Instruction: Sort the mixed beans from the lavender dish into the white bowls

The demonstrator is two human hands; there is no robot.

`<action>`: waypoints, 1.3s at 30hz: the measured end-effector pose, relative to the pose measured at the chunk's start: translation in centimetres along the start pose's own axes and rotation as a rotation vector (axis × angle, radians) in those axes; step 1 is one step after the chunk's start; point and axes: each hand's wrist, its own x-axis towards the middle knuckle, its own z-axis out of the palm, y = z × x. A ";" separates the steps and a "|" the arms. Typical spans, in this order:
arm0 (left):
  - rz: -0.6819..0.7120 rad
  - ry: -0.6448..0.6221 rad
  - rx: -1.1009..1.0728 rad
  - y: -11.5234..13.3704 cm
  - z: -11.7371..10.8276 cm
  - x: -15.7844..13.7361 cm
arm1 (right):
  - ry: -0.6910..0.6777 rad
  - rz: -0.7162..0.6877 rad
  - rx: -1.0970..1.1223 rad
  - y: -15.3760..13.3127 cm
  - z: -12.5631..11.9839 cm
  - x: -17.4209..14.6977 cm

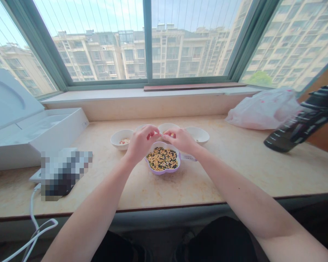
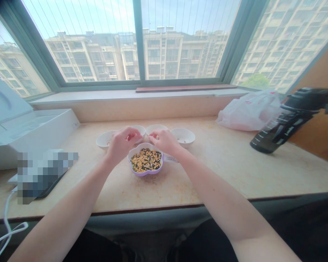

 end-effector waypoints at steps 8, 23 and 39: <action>0.161 -0.135 0.283 -1.1 0.2 -0.3 | -0.006 0.017 0.182 -0.2 0.0 0.1; 0.145 -0.179 0.266 -0.9 0.2 -0.3 | -0.354 0.178 0.887 -0.1 -0.1 -0.1; 0.079 -0.672 0.326 0.0 0.0 -0.6 | 0.169 0.150 -0.174 2.7 0.2 0.9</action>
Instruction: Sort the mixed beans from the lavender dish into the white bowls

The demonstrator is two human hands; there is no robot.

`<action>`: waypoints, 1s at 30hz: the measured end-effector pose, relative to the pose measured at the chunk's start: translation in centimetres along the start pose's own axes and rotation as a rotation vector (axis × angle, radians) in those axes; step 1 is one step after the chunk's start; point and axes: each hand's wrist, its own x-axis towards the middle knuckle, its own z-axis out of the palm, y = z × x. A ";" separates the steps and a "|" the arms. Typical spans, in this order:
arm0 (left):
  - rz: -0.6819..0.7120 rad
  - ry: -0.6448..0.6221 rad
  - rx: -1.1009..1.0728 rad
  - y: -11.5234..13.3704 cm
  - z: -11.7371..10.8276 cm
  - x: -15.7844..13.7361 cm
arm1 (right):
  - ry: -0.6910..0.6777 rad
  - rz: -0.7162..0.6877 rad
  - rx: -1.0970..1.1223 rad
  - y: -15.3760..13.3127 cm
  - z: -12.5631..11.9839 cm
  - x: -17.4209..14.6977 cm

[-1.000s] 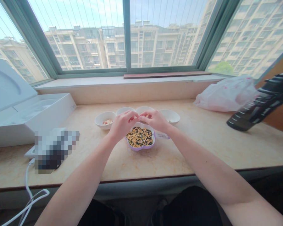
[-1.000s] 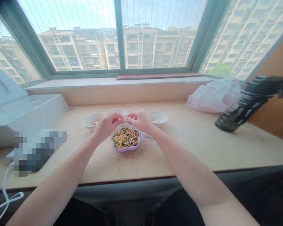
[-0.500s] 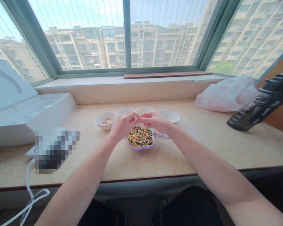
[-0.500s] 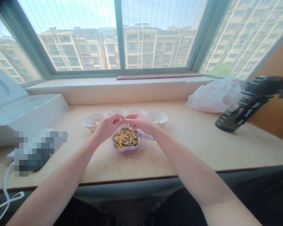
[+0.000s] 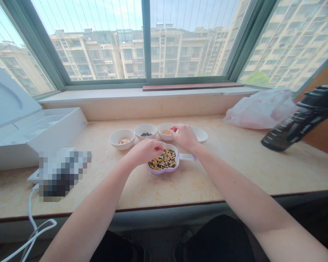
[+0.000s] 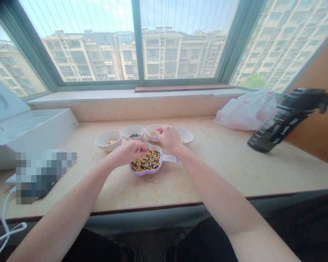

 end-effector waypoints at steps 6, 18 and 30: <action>0.084 -0.203 -0.117 0.8 0.4 -0.2 | -0.052 -0.007 -0.140 0.7 0.3 0.0; 0.074 -0.190 0.074 2.6 1.2 -0.2 | -0.042 -0.060 -0.004 -0.7 0.1 -0.5; 0.007 -0.114 0.005 0.9 1.8 0.2 | -0.062 -0.093 0.035 -0.8 0.2 -0.6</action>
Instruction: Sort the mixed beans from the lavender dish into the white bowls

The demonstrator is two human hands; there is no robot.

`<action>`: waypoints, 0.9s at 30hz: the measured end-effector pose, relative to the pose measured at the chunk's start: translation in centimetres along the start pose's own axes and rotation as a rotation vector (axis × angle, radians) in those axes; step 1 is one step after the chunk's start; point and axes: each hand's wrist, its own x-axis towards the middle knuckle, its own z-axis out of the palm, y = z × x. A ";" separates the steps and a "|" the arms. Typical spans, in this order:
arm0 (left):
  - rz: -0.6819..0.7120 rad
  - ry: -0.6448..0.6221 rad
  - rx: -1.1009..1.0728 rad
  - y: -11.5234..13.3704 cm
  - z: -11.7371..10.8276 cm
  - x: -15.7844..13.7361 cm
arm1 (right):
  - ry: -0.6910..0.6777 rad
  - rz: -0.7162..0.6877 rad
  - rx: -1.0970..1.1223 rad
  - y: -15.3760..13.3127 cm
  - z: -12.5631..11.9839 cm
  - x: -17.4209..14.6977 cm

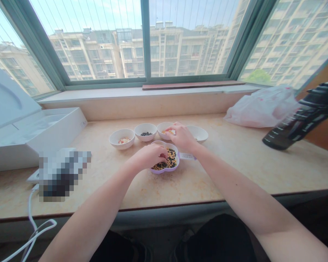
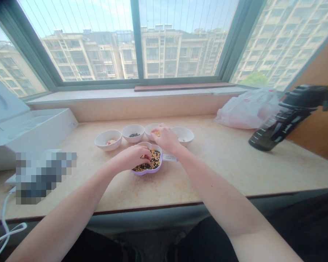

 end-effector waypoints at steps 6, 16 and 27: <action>0.037 0.034 -0.010 -0.7 -0.7 0.0 | 0.004 -0.007 0.012 -0.1 -0.1 0.0; 0.064 -0.009 0.030 -0.1 -0.2 0.0 | -0.031 -0.030 0.060 -0.3 -0.1 0.0; 0.053 -0.036 0.077 0.5 0.0 0.1 | -0.041 -0.022 0.102 -0.5 -0.1 -0.1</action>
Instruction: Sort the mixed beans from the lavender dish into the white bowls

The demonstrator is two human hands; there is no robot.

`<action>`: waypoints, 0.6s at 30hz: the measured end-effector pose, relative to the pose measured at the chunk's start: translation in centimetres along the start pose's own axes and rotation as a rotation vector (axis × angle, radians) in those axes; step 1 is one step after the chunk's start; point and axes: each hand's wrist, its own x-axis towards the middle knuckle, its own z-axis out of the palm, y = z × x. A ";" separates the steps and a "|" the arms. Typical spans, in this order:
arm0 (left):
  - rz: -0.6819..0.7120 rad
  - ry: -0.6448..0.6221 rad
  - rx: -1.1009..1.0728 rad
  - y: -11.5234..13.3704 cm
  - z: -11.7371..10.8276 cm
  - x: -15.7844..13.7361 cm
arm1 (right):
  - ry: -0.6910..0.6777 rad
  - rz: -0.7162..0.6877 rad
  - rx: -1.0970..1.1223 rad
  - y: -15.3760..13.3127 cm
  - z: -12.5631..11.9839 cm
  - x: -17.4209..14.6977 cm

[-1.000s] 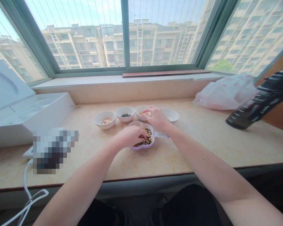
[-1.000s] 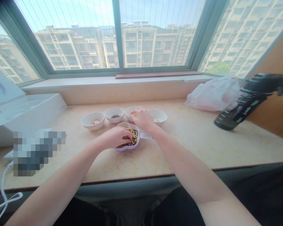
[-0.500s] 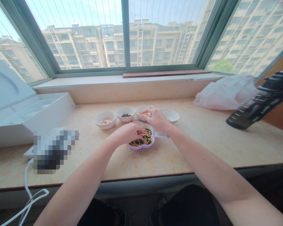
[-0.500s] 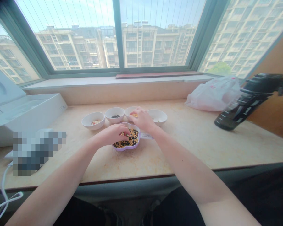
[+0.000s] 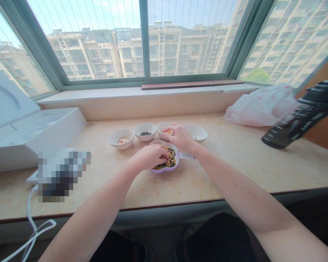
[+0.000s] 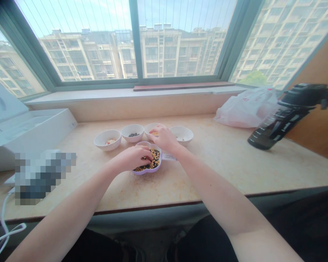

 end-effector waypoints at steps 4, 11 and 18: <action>0.018 -0.014 0.001 0.0 0.0 0.1 | -0.003 -0.004 0.001 0.0 0.0 0.0; 0.055 -0.015 0.025 0.0 0.0 0.2 | -0.001 -0.006 -0.004 0.0 0.1 0.0; 0.024 0.094 -0.116 -0.4 -0.9 -0.1 | 0.014 -0.018 -0.005 0.0 0.0 0.0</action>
